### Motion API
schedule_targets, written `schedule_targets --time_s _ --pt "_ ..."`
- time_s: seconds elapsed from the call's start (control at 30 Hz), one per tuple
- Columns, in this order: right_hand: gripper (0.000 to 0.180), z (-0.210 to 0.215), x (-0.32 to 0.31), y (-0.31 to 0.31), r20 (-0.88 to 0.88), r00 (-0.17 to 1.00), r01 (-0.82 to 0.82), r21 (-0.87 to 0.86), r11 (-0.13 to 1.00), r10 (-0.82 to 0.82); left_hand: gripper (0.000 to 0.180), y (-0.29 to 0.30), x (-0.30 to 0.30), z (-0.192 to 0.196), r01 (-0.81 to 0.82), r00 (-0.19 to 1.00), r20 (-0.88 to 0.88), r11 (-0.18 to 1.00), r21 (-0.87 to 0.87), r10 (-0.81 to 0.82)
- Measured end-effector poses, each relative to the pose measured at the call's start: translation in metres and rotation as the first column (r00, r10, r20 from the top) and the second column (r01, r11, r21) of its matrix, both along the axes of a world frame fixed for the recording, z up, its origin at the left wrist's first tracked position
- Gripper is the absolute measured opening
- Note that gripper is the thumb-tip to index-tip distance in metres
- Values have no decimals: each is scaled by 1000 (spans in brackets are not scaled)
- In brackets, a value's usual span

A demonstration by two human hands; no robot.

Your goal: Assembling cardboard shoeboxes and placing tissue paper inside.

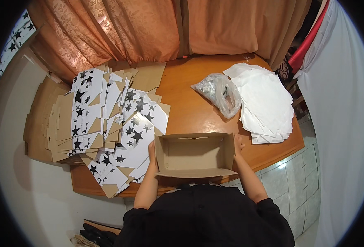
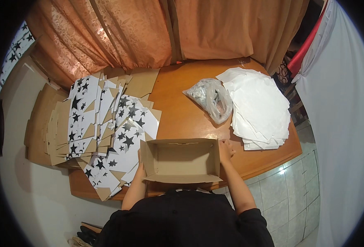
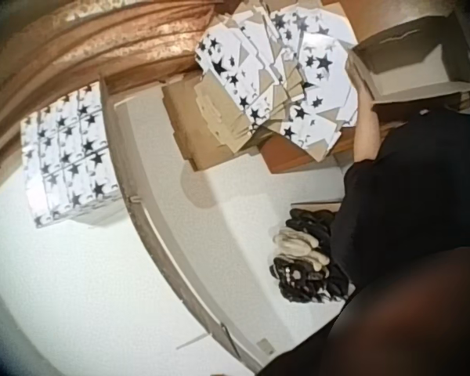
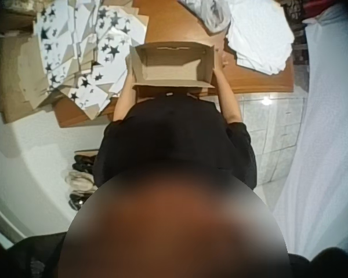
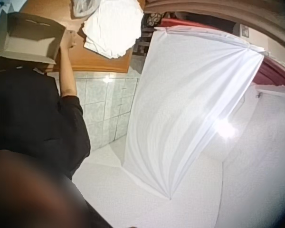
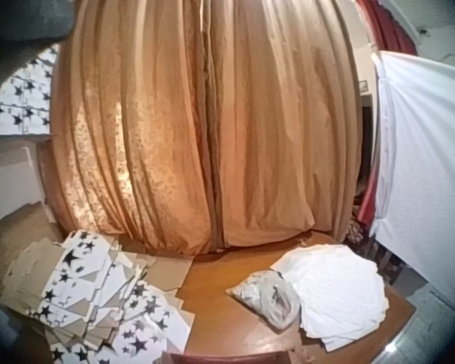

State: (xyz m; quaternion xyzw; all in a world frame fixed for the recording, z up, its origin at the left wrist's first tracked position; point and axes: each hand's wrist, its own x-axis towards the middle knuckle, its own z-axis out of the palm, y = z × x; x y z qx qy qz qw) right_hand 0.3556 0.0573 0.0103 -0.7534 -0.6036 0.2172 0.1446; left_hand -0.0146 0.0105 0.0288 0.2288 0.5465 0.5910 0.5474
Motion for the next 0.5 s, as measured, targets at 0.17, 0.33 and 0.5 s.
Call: schedule_targets --time_s 0.17,0.33,0.5 --pt "31 32 -22 -2 81 986 138 79 987 -145 34 -1 -11 -3 -118 888 -433 988 103 151" --pt "26 19 -15 -8 -32 975 220 154 963 -218 43 6 -3 46 -108 946 -299 992 70 124" --pt "24 16 -17 -14 -78 957 289 174 941 -279 52 -27 3 103 79 947 -316 909 409 60"
